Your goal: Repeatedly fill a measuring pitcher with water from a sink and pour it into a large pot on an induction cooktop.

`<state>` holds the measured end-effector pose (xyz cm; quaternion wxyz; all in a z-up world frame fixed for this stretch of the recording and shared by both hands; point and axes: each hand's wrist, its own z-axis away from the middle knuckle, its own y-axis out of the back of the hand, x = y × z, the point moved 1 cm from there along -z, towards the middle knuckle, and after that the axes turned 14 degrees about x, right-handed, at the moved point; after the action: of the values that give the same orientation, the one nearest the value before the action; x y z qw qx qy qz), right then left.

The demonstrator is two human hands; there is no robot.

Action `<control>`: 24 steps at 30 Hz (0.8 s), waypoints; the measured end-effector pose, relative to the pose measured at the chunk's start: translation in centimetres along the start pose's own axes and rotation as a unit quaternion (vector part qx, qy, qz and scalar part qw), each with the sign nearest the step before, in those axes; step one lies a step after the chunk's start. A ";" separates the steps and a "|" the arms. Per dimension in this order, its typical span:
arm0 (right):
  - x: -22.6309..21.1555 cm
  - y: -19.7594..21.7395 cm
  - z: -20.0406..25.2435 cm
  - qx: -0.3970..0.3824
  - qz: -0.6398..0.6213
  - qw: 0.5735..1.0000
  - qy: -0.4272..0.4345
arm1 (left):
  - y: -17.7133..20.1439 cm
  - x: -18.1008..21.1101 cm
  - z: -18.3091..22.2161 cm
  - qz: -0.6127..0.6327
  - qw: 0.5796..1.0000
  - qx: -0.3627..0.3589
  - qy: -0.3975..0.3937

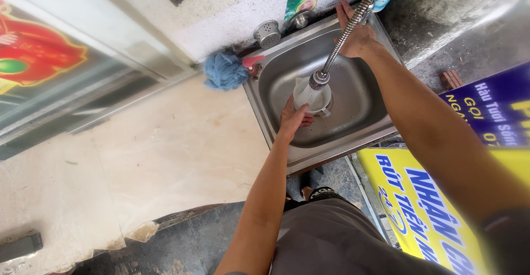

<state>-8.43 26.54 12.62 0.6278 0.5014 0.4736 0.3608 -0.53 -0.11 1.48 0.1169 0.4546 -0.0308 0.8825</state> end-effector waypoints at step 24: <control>-0.8 1.0 0.5 -0.012 0.020 1.000 -0.006 | 0.2 0.1 0.1 0.000 1.000 -0.001 0.004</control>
<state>-8.18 25.94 13.83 0.6294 0.5052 0.4551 0.3761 -0.50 -0.29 1.60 0.1171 0.4506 -0.0309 0.8845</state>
